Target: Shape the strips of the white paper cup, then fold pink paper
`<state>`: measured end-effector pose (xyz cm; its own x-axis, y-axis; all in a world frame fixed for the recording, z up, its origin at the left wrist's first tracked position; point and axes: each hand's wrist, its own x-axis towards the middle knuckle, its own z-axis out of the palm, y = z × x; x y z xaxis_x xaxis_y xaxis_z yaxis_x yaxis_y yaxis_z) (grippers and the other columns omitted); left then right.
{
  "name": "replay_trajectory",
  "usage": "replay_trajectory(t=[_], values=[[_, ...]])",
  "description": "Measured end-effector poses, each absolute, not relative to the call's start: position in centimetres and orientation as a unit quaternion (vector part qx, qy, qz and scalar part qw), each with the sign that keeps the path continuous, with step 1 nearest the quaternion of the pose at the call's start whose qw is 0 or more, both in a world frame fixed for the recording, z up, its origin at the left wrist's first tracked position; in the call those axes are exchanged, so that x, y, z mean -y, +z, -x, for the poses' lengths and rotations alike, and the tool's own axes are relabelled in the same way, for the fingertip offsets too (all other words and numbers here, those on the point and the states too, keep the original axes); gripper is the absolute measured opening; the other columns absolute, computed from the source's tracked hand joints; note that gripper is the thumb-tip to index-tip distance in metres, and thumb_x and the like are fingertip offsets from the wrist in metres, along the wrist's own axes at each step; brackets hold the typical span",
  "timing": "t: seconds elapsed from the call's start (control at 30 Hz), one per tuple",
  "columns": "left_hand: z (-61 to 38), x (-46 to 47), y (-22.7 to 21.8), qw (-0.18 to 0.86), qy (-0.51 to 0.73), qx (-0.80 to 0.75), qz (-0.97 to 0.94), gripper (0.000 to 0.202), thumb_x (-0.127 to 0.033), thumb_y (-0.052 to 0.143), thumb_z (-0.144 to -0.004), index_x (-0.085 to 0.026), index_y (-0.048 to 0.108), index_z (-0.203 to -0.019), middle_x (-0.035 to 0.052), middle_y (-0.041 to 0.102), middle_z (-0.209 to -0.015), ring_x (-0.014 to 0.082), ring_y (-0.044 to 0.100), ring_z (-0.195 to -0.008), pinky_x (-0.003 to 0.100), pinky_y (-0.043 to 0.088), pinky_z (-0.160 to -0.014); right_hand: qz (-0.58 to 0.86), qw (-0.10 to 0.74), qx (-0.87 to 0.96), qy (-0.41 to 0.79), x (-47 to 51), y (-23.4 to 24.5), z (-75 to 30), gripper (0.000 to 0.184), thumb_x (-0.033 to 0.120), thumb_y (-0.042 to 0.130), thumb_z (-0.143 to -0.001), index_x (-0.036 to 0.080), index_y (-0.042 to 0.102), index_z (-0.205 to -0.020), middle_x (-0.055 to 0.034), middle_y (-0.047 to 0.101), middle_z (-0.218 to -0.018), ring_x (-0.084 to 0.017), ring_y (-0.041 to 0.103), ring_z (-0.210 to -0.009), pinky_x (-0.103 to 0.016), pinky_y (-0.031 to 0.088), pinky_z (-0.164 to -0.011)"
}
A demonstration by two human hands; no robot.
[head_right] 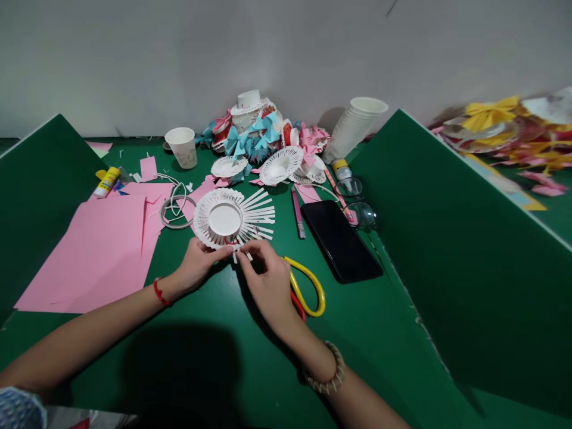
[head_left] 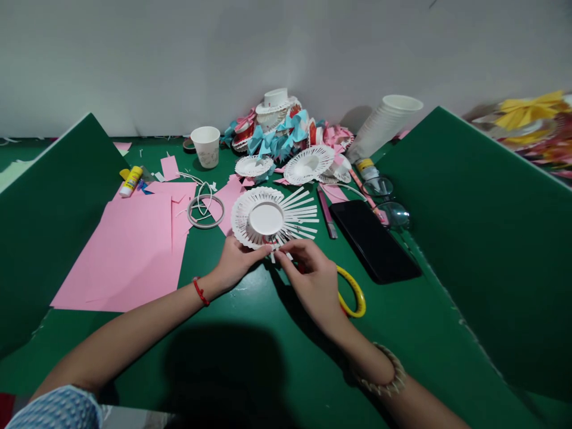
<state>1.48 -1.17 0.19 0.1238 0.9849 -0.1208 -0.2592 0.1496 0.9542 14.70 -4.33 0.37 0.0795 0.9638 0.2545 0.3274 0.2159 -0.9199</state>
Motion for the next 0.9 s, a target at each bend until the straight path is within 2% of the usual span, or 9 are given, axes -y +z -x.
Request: replay_trajectory(t=[0.07,0.23,0.37,0.5,0.67,0.9], values=[[-1.48,1.21,0.24,0.626,0.498,-0.432,-0.417,0.026,-0.023,0.075,-0.058,-0.009,0.065,-0.077,0.0079,0.067,-0.081,0.0168,0.06,-0.083,0.029,0.047,-0.078,0.544,0.481,0.624,0.29,4.35,0.46,-14.82,0.001,0.021,0.058,-0.078,0.02,0.058,-0.078,0.0,0.065,-0.072,-0.013,0.059,-0.064,-0.025,0.046,-0.059],[-1.49,1.17,0.04,0.644,0.499,-0.426,-0.394,0.028,-0.022,0.076,-0.057,-0.009,0.066,-0.079,0.0062,0.067,-0.081,0.0147,0.059,-0.076,0.028,0.047,-0.076,0.53,0.457,0.676,0.231,4.24,0.54,-15.15,0.003,0.017,0.059,-0.077,0.018,0.061,-0.078,-0.001,0.068,-0.073,-0.014,0.061,-0.062,-0.025,0.047,-0.059],[-1.54,1.11,-0.16,0.662,0.504,-0.418,-0.365,0.027,-0.021,0.076,-0.057,-0.01,0.065,-0.079,0.0045,0.067,-0.08,0.0125,0.057,-0.071,0.027,0.046,-0.074,0.48,0.433,0.742,0.18,4.15,0.41,-15.47,0.013,0.014,0.062,-0.074,0.018,0.06,-0.086,-0.0043,0.069,-0.081,-0.017,0.064,-0.071,-0.027,0.05,-0.062],[-1.64,1.05,-0.07,0.662,0.514,-0.412,-0.357,0.027,-0.02,0.077,-0.054,-0.011,0.065,-0.077,0.0031,0.066,-0.076,0.0122,0.057,-0.07,0.026,0.046,-0.073,0.454,0.434,0.767,0.129,4.15,0.13,-15.6,0.015,0.011,0.056,-0.077,0.019,0.059,-0.09,-0.0055,0.069,-0.084,-0.017,0.065,-0.077,-0.03,0.051,-0.068],[-1.63,1.06,0.11,0.664,0.511,-0.412,-0.357,0.023,-0.021,0.077,-0.054,-0.011,0.065,-0.071,0.0013,0.064,-0.07,0.0107,0.055,-0.066,0.025,0.045,-0.072,0.451,0.443,0.765,0.124,4.19,-0.03,-15.53,0.014,0.011,0.055,-0.079,0.02,0.059,-0.089,-0.0049,0.07,-0.083,-0.017,0.065,-0.076,-0.029,0.052,-0.067],[-1.55,1.13,-0.01,0.655,0.507,-0.424,-0.367,0.025,-0.023,0.077,-0.054,-0.01,0.065,-0.072,0.0032,0.065,-0.074,0.0108,0.054,-0.066,0.025,0.045,-0.07,0.452,0.445,0.763,0.119,4.27,0.21,-15.41,0.013,0.013,0.052,-0.079,0.02,0.06,-0.086,-0.0056,0.07,-0.082,-0.018,0.065,-0.075,-0.03,0.051,-0.068]])
